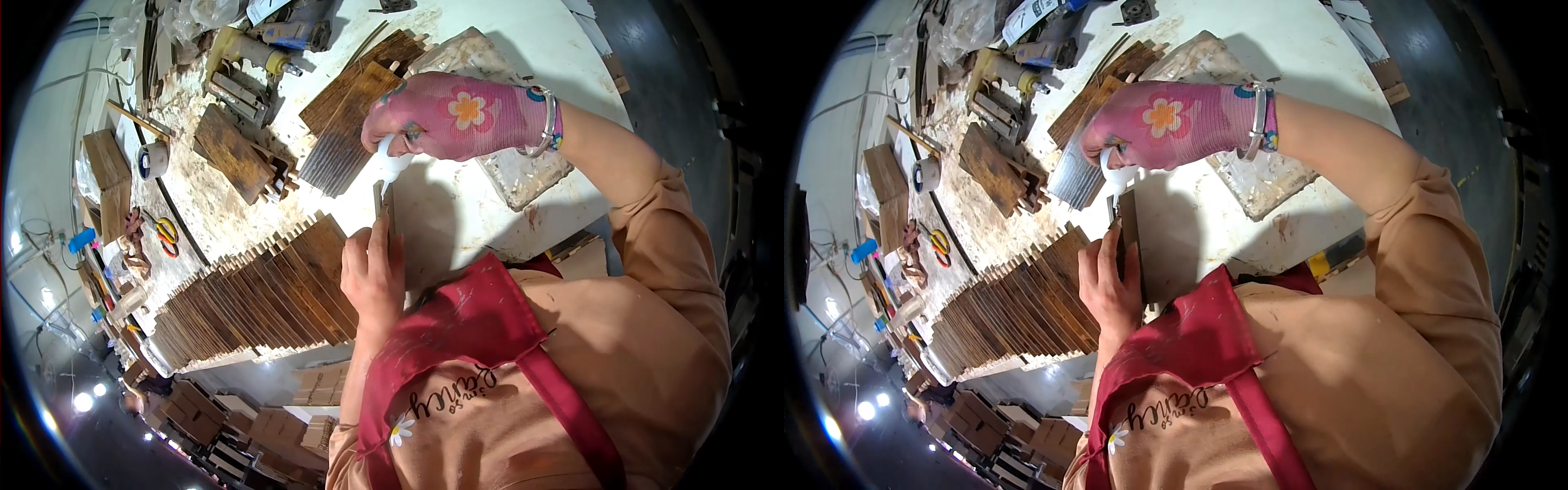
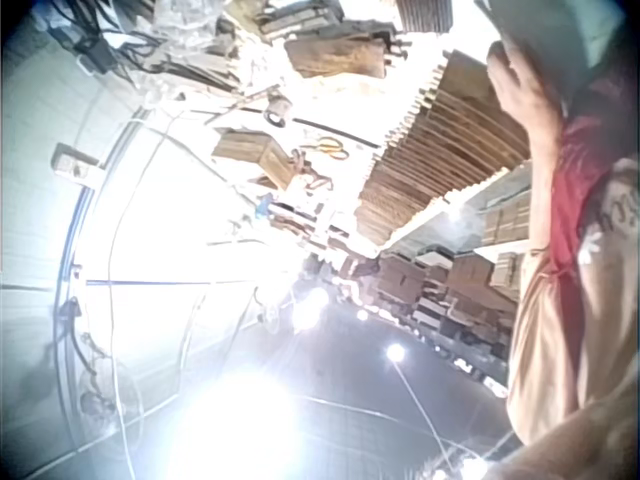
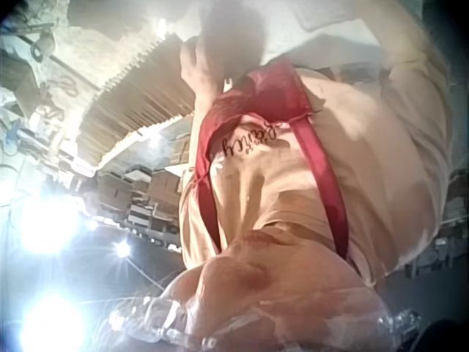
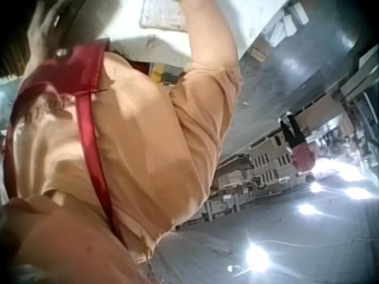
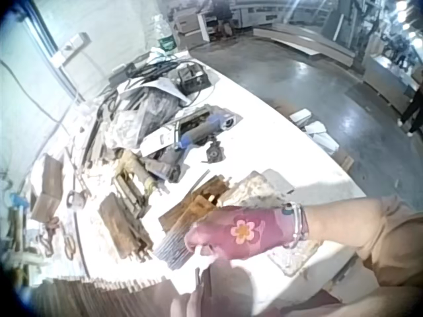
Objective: The person applies glue from a squeeze bottle to the ends of small wooden pieces, handling the pieces one at a time and lining them up on a workbench.
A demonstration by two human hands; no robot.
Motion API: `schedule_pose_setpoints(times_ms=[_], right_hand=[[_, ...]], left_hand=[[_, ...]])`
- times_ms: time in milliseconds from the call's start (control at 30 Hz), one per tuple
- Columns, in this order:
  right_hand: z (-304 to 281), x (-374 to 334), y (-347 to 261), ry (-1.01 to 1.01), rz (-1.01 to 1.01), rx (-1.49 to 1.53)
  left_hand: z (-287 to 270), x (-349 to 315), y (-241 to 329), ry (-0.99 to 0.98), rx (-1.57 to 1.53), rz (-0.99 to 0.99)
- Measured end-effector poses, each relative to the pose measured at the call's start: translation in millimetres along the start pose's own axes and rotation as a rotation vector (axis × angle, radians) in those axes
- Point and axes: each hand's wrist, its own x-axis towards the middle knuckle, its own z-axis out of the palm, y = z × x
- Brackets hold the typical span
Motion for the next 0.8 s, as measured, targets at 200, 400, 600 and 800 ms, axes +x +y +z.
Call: schedule_pose_setpoints(times_ms=[200, 400, 600, 800], right_hand=[[-1.8, 0.1, -7.4, -0.07, 0.116, 0.062], [-0.3, -0.8, -3.5, -0.026, -0.032, -0.085], [5.6, -5.9, 2.0, 0.1, -0.156, -0.193], [2.9, 4.2, -1.8, 0.001, -0.051, -0.19]], left_hand=[[1.2, 3.4, -0.2, -0.018, 0.02, -0.016], [1.6, 4.0, 0.6, -0.022, 0.005, -0.045], [2.6, 3.9, 0.6, -0.027, -0.001, -0.029], [-0.1, 4.8, 2.1, -0.049, -0.035, -0.048]])
